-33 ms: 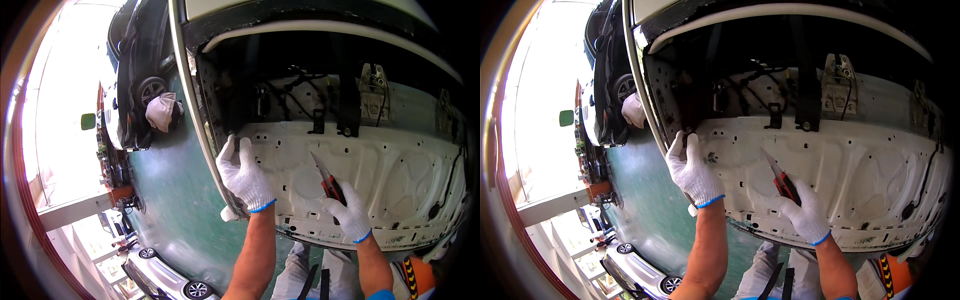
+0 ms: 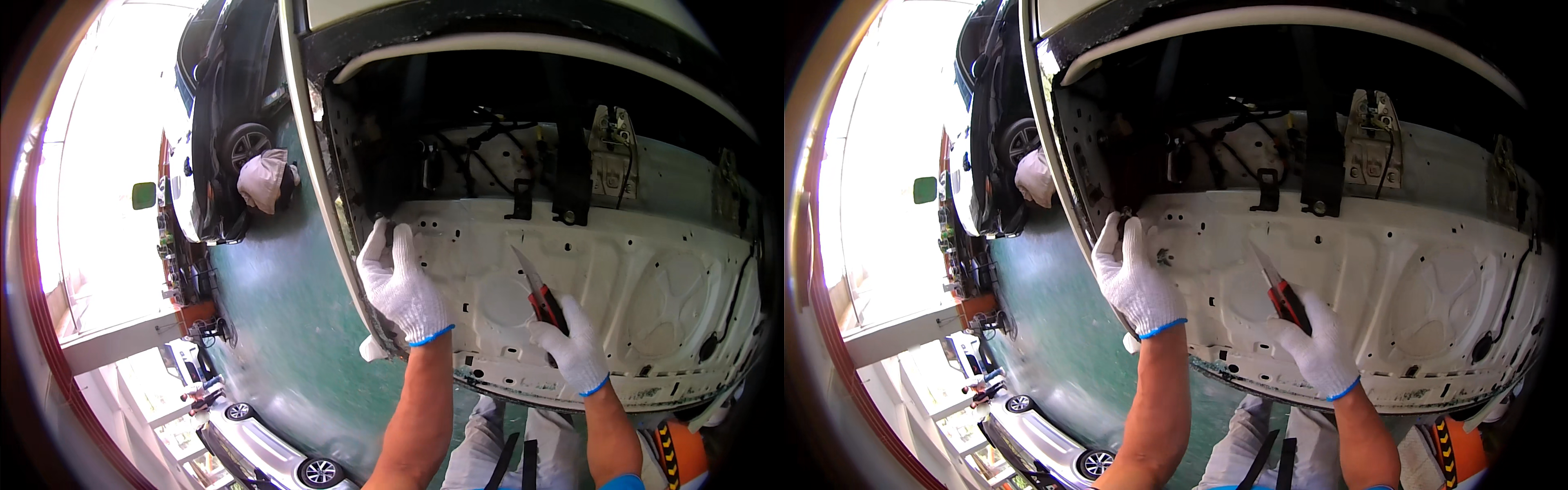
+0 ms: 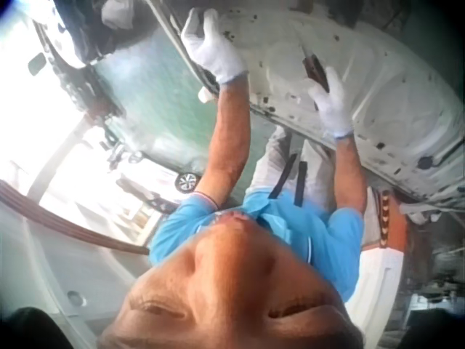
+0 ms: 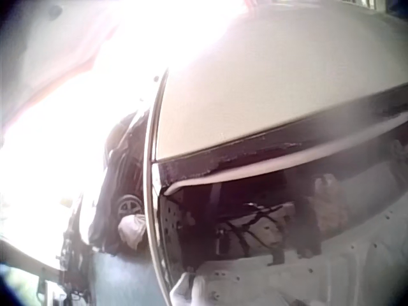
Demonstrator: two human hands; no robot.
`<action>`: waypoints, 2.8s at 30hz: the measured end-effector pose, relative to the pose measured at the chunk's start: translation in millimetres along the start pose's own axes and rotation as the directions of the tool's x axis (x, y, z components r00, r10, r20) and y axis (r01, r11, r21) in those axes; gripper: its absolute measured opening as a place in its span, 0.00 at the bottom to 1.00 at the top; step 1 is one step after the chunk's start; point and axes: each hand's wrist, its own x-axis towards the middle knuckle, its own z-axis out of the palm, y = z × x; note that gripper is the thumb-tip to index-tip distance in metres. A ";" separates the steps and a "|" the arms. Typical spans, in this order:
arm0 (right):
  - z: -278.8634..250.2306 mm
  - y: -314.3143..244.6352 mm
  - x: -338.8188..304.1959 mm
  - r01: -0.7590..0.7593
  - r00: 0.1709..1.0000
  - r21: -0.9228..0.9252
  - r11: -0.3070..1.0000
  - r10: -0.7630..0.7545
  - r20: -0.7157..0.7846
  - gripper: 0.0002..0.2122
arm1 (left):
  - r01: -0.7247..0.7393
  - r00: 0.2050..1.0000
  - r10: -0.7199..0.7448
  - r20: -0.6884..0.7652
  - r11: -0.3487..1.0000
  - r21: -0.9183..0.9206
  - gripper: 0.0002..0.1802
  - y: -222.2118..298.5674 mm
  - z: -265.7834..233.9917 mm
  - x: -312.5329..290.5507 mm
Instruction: The person puts on white gloves and retrieves a utility knife from a tool chest. They then walk to a white car with a damaged hood and use the knife to pry and remove a black rubber seal from the hood's edge. The person continues to peel the seal away from the hood frame.
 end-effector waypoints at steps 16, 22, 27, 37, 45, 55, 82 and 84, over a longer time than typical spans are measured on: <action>4.0 -3.9 35.6 0.358 0.905 -0.588 0.726 -0.424 0.028 0.21 | 0.460 0.885 -0.355 0.301 0.558 -0.691 0.17 -30.0 -20.1 21.8; 6.2 -1.6 43.5 0.371 0.898 -0.666 0.647 -0.432 0.080 0.22 | 0.497 0.864 -0.266 0.428 0.588 -0.638 0.39 -26.5 -25.1 22.8; 9.1 -5.8 48.9 0.380 0.889 -0.708 0.596 -0.445 0.103 0.22 | 0.474 0.873 -0.213 0.439 0.583 -0.659 0.40 -34.8 -26.7 29.6; 17.8 -7.5 53.9 0.278 0.940 -0.737 0.617 -0.333 0.076 0.22 | 0.486 0.872 -0.259 0.414 0.548 -0.681 0.46 -33.5 -22.3 35.0; 20.1 -9.2 57.3 0.293 0.931 -0.764 0.575 -0.353 0.092 0.22 | 0.473 0.880 -0.257 0.399 0.559 -0.682 0.46 -40.8 -18.5 37.8; 20.3 0.3 57.9 0.395 0.867 -0.790 0.468 -0.476 0.151 0.23 | 0.408 0.909 -0.219 0.354 0.636 -0.655 0.47 -41.7 -14.4 37.7; 168.0 -91.7 205.3 0.669 0.721 -0.097 0.737 -0.612 0.324 0.11 | 0.311 0.915 -0.230 0.330 0.925 -0.217 0.25 -43.8 -28.8 35.8; 165.0 -101.0 201.5 0.534 0.800 -0.008 0.845 -0.502 0.328 0.12 | 0.297 0.925 -0.247 0.288 0.944 -0.146 0.25 -43.0 -27.7 38.2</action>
